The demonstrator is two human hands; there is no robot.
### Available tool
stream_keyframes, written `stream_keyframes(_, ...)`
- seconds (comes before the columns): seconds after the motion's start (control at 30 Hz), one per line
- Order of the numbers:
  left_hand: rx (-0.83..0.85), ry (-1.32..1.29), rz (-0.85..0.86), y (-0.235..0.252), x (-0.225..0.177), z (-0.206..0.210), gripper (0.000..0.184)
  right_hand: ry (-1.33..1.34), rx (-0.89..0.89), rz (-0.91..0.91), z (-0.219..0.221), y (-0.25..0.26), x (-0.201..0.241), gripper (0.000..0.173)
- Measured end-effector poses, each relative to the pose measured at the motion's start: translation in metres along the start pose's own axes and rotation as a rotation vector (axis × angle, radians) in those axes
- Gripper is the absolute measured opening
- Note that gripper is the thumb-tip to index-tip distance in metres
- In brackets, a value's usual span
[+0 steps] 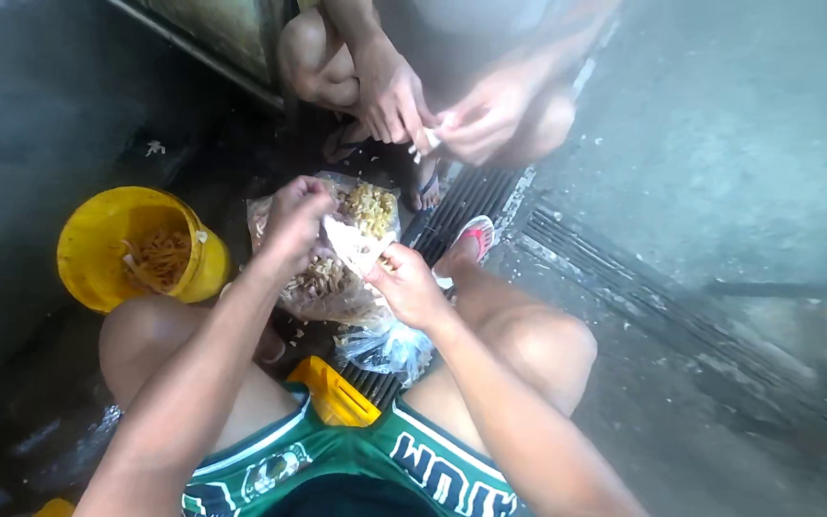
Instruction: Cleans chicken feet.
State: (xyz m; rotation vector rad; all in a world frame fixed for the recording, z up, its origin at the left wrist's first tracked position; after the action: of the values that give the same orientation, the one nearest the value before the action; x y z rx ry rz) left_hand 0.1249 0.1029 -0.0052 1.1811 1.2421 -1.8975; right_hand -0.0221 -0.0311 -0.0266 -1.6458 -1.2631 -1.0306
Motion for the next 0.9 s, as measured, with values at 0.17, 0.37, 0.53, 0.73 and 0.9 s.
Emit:
stream_keyframes(0.17, -0.022, 0.136, 0.091, -0.013, 0.019, 0.02, 0.009, -0.079, -0.029, 0.083, 0.009, 0.005, -0.005, 0.026)
stream_keyframes(0.37, -0.148, 0.186, 0.119, -0.003, 0.013, 0.007, 0.013, -0.056, -0.034, 0.018, 0.014, 0.002, 0.007, 0.028)
stream_keyframes(0.53, -0.359, -0.11, 0.128, 0.037, -0.014, -0.052, 0.022, -0.025, 0.095, -0.056, 0.013, -0.02, 0.009, 0.031)
stream_keyframes(0.73, -0.275, -0.234, 0.077, 0.016, -0.026, -0.053, 0.011, -0.076, 0.055, 0.095, 0.0, -0.005, -0.003, 0.023)
stream_keyframes(0.9, -0.084, -0.185, -0.154, -0.011, 0.006, 0.002, 0.015, 0.049, -0.041, 0.032, 0.013, 0.005, 0.001, 0.022)
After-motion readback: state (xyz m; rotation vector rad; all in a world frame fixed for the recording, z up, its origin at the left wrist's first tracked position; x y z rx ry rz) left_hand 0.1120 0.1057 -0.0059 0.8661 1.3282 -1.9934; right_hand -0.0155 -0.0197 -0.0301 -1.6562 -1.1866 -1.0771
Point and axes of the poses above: each hand's wrist, its own y-axis towards the middle knuckle, its own z-axis out of the palm, x = y × z, the point moved 1 cm from there along y, towards the middle knuckle, and after that the axes turned 8 degrees about -y, right-handed, at the moved point
